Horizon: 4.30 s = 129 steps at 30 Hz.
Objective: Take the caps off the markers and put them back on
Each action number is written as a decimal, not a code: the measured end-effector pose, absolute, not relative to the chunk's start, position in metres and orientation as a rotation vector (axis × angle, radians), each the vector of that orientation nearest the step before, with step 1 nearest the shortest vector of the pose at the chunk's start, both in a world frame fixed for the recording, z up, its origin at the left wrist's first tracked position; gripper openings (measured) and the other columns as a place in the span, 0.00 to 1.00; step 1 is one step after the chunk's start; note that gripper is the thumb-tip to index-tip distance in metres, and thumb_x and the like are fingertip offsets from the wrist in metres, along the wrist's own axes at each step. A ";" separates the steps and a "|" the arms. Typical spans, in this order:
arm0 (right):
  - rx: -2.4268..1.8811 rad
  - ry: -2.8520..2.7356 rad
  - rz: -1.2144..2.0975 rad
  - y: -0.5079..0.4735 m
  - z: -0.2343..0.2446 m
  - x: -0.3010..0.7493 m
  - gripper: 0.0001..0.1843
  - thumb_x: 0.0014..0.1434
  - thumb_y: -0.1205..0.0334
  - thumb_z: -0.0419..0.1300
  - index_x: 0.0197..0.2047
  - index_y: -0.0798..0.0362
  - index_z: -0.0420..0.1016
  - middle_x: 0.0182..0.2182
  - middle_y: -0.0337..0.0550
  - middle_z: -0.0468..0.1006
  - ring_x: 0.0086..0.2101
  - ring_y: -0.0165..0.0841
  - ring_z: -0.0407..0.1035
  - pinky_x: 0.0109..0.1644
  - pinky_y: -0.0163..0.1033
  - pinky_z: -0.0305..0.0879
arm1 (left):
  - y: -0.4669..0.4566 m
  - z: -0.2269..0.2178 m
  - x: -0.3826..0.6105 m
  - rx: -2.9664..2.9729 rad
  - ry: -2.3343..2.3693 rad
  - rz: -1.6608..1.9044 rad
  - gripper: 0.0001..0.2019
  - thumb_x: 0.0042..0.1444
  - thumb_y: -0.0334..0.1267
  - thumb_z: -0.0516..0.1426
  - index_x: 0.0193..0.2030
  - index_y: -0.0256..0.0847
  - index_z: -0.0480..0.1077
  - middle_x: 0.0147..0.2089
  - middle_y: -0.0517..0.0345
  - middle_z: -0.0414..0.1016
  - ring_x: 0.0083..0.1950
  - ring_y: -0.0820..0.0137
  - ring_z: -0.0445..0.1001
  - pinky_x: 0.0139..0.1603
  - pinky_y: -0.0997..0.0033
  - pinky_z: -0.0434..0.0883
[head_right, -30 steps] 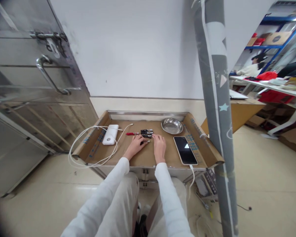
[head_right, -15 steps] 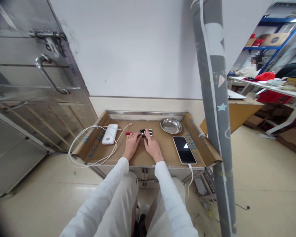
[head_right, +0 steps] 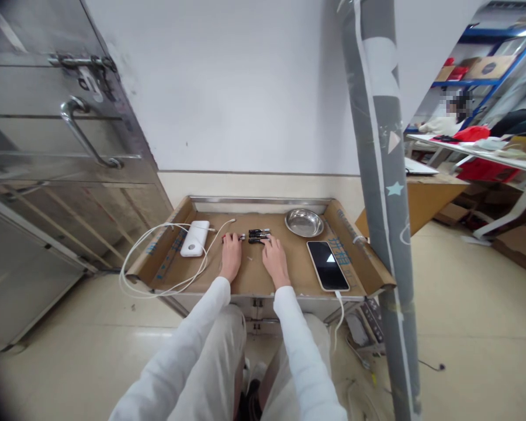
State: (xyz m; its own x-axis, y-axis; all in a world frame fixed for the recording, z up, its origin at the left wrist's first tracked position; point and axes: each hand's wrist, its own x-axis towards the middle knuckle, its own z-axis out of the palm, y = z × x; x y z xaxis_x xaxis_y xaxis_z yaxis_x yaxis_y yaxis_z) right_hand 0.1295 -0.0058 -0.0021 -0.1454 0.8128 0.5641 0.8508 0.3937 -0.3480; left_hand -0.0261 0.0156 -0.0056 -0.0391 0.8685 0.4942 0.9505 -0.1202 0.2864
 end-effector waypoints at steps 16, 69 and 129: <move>-1.507 -1.962 -0.129 -0.009 -0.001 0.130 0.15 0.60 0.72 0.46 0.43 0.54 0.71 0.40 0.48 0.70 0.42 0.38 0.61 0.49 0.42 0.60 | 0.016 0.002 -0.025 -2.108 -1.977 -0.938 0.16 0.59 0.25 0.45 0.52 0.34 0.62 0.54 0.40 0.65 0.52 0.58 0.66 0.52 0.56 0.65; -1.559 -2.072 -0.155 -0.008 -0.001 0.131 0.12 0.66 0.64 0.47 0.41 0.53 0.72 0.38 0.47 0.73 0.40 0.37 0.64 0.43 0.39 0.55 | 0.017 0.000 -0.014 -2.906 -1.591 -1.243 0.10 0.61 0.29 0.48 0.46 0.41 0.66 0.46 0.53 0.71 0.47 0.69 0.72 0.51 0.64 0.70; -1.498 -2.107 -0.099 0.003 -0.005 0.127 0.21 0.61 0.69 0.47 0.55 0.46 0.69 0.61 0.45 0.61 0.58 0.39 0.55 0.58 0.46 0.56 | 0.010 -0.004 -0.013 -2.302 -1.666 -0.713 0.14 0.60 0.27 0.45 0.50 0.32 0.65 0.50 0.42 0.68 0.56 0.59 0.65 0.57 0.58 0.63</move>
